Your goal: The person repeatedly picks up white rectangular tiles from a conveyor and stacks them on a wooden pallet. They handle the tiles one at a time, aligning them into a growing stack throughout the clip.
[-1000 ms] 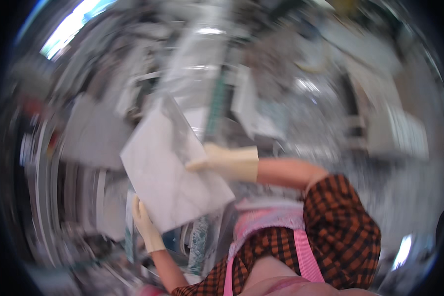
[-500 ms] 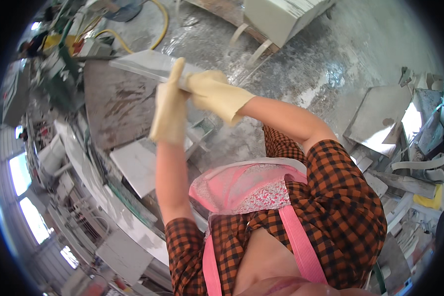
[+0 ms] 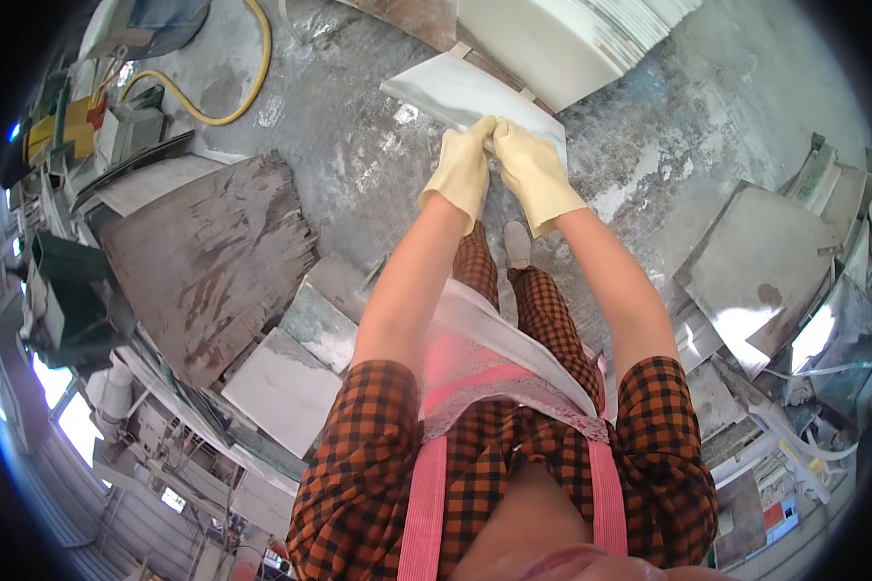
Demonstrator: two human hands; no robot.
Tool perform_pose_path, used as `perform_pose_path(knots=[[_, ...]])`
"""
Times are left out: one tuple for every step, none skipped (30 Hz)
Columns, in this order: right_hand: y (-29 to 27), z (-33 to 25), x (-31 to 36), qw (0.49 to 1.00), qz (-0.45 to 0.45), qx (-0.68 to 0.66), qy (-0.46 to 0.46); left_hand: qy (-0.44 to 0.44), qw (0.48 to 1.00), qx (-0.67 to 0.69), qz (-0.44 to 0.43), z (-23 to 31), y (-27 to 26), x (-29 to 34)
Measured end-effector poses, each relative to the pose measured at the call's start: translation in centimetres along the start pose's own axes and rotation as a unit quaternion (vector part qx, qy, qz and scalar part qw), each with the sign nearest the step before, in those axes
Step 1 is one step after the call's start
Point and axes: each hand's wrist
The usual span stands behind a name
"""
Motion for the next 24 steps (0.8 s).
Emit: perform_pose_path(knots=[[0.4,0.2,-1.2,1.000,0.008,-0.007,0.003,-0.048,0.995,0.089,0.014,0.0,0.0,-1.6],[0.6,0.4,-2.7,1.000,0.020,-0.013,0.004,-0.092,0.984,0.151,0.025,0.1,-0.1,-3.3],[0.8,0.6,-4.0,1.000,0.015,-0.017,0.013,-0.152,0.960,0.229,0.048,0.2,-0.4,-4.9],[0.8,0.7,-4.9,1.000,-0.002,-0.014,0.021,-0.217,0.933,0.278,0.068,0.3,-0.5,-6.0],[0.8,0.7,-5.6,0.999,-0.037,-0.011,0.035,-0.276,0.901,0.325,0.084,0.4,-0.6,-6.9],[0.7,0.8,-6.3,0.999,-0.035,-0.010,0.039,-0.279,0.897,0.330,0.090,0.5,-0.7,-7.6],[0.7,0.8,-6.8,0.997,-0.063,-0.010,0.050,-0.276,0.896,0.336,0.091,0.5,-0.7,-8.3],[0.6,0.9,-7.3,0.997,-0.058,-0.012,0.052,-0.278,0.897,0.331,0.093,0.6,-0.7,-8.7],[0.6,0.9,-7.7,0.997,-0.051,-0.014,0.055,-0.268,0.895,0.346,0.092,0.7,-0.7,-9.1],[0.6,1.0,-8.1,0.996,-0.060,-0.012,0.062,-0.263,0.894,0.351,0.094,0.9,-0.6,-9.5],[0.6,1.1,-8.5,0.995,-0.069,-0.010,0.070,-0.259,0.893,0.355,0.093,1.1,-0.6,-9.8],[0.5,1.2,-8.9,0.993,-0.086,-0.010,0.081,-0.259,0.889,0.363,0.100,1.4,-0.5,-10.1],[0.4,1.3,-9.2,0.994,-0.072,-0.010,0.078,-0.259,0.887,0.369,0.101,1.7,-0.5,-10.5],[0.3,1.5,-9.5,0.995,-0.066,-0.012,0.079,-0.251,0.888,0.374,0.097,2.0,-0.4,-10.8],[0.2,1.6,-9.7,0.995,-0.063,-0.020,0.081,-0.258,0.885,0.375,0.101,2.3,-0.3,-11.1],[0.1,1.7,-9.9,0.994,-0.077,-0.015,0.075,-0.259,0.884,0.375,0.101,2.6,-0.2,-11.4],[-0.1,1.8,-10.0,0.993,-0.093,-0.016,0.072,-0.259,0.884,0.376,0.100,2.8,-0.2,-11.5],[-0.3,2.0,-10.2,0.994,-0.087,-0.013,0.066,-0.266,0.887,0.366,0.095,2.9,-0.1,-11.7],[-0.6,2.1,-10.4,0.992,-0.104,-0.014,0.071,-0.273,0.890,0.355,0.089,3.1,-0.1,-11.8],[-1.0,2.2,-10.7,0.992,-0.099,-0.012,0.074,-0.268,0.895,0.347,0.081,3.3,-0.1,-11.9],[-1.5,2.4,-11.0,0.989,-0.121,-0.007,0.081,-0.271,0.898,0.338,0.077,3.6,0.0,-12.1],[-2.2,2.6,-11.2,0.993,-0.102,0.003,0.067,-0.262,0.904,0.331,0.071,4.1,0.1,-12.4],[-3.0,3.1,-11.6,0.992,-0.110,0.015,0.057,-0.258,0.910,0.321,0.058,4.6,0.3,-12.7],[-4.0,3.7,-11.9,0.989,-0.132,0.035,0.060,-0.248,0.911,0.325,0.044,5.2,0.6,-13.2]])
Point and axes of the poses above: each hand's wrist, its own x-axis away from the middle knuckle, its own y-axis out of the palm, z = x × y, and after that the axes turned 10 degrees about x, right-handed
